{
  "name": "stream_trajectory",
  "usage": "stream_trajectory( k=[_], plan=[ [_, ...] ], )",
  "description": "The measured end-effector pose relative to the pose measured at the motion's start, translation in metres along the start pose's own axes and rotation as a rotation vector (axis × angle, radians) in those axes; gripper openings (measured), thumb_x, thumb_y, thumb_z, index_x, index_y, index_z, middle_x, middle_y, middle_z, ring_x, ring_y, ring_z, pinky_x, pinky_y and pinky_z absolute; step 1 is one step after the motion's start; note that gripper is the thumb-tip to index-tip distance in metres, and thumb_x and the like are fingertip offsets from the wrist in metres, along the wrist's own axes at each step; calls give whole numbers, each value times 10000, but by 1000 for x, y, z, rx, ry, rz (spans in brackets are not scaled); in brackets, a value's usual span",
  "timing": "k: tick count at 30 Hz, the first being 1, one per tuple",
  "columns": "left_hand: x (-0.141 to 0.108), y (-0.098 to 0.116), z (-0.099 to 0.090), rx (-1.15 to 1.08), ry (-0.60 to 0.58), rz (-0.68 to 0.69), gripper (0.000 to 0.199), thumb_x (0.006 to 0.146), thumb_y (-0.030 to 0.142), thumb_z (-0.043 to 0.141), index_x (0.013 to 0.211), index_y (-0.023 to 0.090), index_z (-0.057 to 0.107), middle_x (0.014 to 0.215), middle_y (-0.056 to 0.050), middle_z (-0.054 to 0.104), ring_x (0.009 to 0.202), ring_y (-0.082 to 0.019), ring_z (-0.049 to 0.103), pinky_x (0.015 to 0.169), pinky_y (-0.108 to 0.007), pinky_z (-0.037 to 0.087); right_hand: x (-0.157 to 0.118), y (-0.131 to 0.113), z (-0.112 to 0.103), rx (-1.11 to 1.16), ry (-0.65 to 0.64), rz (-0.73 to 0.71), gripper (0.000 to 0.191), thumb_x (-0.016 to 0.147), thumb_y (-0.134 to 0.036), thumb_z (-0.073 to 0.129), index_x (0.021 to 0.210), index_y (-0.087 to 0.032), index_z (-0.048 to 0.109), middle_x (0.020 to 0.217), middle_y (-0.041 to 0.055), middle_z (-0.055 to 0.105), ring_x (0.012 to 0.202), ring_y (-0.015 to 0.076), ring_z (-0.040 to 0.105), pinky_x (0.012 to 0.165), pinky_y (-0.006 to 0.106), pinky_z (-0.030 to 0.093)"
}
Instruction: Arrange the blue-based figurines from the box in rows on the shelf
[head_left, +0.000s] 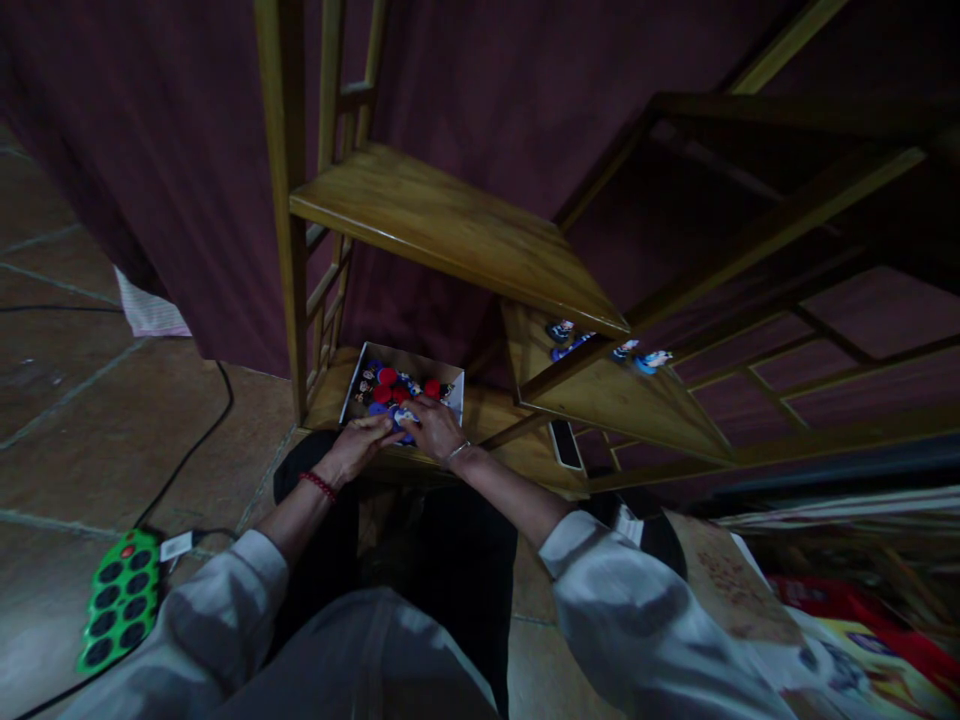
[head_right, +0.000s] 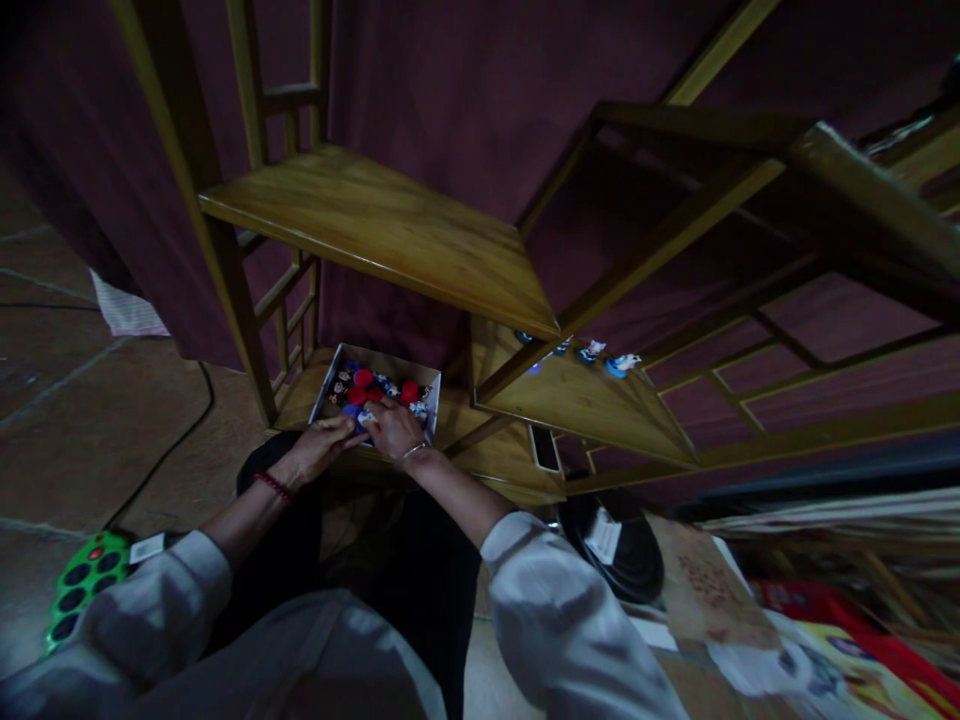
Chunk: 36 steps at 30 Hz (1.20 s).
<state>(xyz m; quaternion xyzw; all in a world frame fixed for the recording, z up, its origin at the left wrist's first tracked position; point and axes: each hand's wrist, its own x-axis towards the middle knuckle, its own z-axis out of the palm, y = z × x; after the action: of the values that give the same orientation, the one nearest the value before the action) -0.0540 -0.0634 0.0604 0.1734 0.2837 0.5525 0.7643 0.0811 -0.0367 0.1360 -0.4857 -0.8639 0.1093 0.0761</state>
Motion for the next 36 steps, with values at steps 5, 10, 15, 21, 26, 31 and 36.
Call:
stream_trajectory(
  k=[5, 10, 15, 21, 26, 31, 36],
  plan=[
    [1, -1, 0, 31, -2, -18, 173, 553, 171, 745, 697, 99, 683, 731, -41, 671, 788, -149, 596, 886, -386, 432, -1, -5, 1, 69, -4, 190, 230, 770, -233, 512, 963, -165, 618, 904, 68, 653, 824, 170, 588, 753, 253, 415],
    [1, -2, 0, 46, -28, -18, 184, 553, 182, 747, 705, 99, 686, 746, -42, 677, 820, -166, 599, 911, -404, 416, -1, -7, 0, 136, -18, 303, 214, 746, -258, 523, 909, -193, 646, 848, 46, 676, 794, 170, 605, 709, 241, 423],
    [0, -1, 1, 71, -4, -25, 204, 526, 184, 761, 690, 92, 682, 746, -51, 677, 850, -191, 596, 907, -420, 418, 2, -6, 1, 139, -26, 378, 183, 729, -290, 543, 840, -208, 662, 796, 29, 679, 745, 161, 603, 656, 230, 424],
    [0, -1, 2, 51, 9, -25, 185, 528, 191, 761, 655, 88, 676, 705, -33, 666, 759, -138, 594, 901, -395, 426, 2, -6, 3, 61, -28, 296, 210, 758, -268, 520, 914, -195, 640, 859, 54, 668, 802, 171, 595, 707, 243, 418],
    [1, -2, 0, 33, 3, -27, 145, 550, 167, 748, 646, 89, 670, 672, -25, 653, 730, -123, 588, 881, -382, 434, 0, -1, 3, 12, -12, 105, 252, 791, -220, 486, 1010, -167, 599, 938, 76, 638, 865, 173, 570, 764, 254, 403],
    [1, -3, 0, 17, 16, -16, 134, 545, 153, 748, 631, 88, 667, 655, -23, 642, 723, -127, 584, 876, -395, 427, 0, 5, 5, 15, -4, 16, 253, 795, -200, 483, 1026, -167, 583, 966, 71, 614, 873, 167, 555, 773, 256, 399],
    [1, -2, 2, -6, -14, -4, 118, 587, 147, 722, 681, 97, 672, 718, -27, 647, 763, -125, 579, 899, -396, 412, 0, 8, 4, 29, 22, 7, 230, 792, -204, 491, 1003, -167, 575, 977, 71, 605, 871, 170, 551, 764, 263, 401]
  ],
)
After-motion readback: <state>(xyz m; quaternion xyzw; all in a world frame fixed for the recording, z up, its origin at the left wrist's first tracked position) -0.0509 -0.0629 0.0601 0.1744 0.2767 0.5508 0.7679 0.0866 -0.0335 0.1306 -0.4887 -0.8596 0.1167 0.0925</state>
